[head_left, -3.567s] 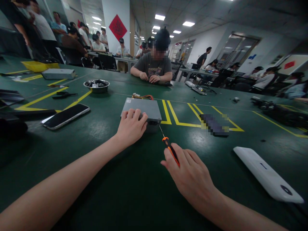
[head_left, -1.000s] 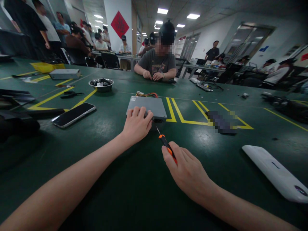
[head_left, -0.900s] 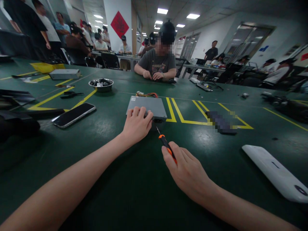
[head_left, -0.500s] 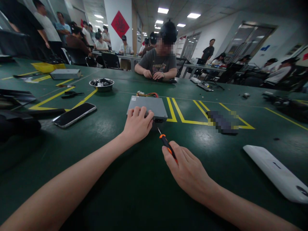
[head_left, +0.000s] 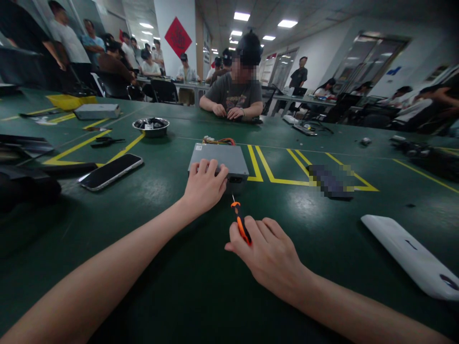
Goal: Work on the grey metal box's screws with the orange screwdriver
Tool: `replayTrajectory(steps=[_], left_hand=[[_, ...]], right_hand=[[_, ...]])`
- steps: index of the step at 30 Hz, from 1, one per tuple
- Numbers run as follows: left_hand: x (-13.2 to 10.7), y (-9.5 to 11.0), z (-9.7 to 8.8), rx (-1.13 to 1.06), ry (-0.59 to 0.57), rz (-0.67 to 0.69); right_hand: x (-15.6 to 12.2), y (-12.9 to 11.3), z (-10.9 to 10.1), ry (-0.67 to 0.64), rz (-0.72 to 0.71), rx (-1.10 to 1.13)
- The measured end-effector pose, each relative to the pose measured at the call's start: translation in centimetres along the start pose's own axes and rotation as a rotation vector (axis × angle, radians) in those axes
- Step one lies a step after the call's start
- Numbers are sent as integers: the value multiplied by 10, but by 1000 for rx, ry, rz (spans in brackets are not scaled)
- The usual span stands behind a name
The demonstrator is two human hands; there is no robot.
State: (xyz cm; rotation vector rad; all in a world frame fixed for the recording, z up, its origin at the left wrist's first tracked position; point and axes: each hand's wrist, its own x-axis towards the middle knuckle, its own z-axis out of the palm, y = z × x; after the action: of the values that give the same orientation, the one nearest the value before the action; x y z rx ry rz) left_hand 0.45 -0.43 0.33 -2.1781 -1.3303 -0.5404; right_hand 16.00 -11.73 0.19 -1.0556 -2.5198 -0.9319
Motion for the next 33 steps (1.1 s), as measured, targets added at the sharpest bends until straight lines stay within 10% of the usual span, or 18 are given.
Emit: replayTrajectory(steps=[33], left_hand=[[0,-1,-1,-15,11,3]], right_hand=[[0,6,0,111,-62,75]])
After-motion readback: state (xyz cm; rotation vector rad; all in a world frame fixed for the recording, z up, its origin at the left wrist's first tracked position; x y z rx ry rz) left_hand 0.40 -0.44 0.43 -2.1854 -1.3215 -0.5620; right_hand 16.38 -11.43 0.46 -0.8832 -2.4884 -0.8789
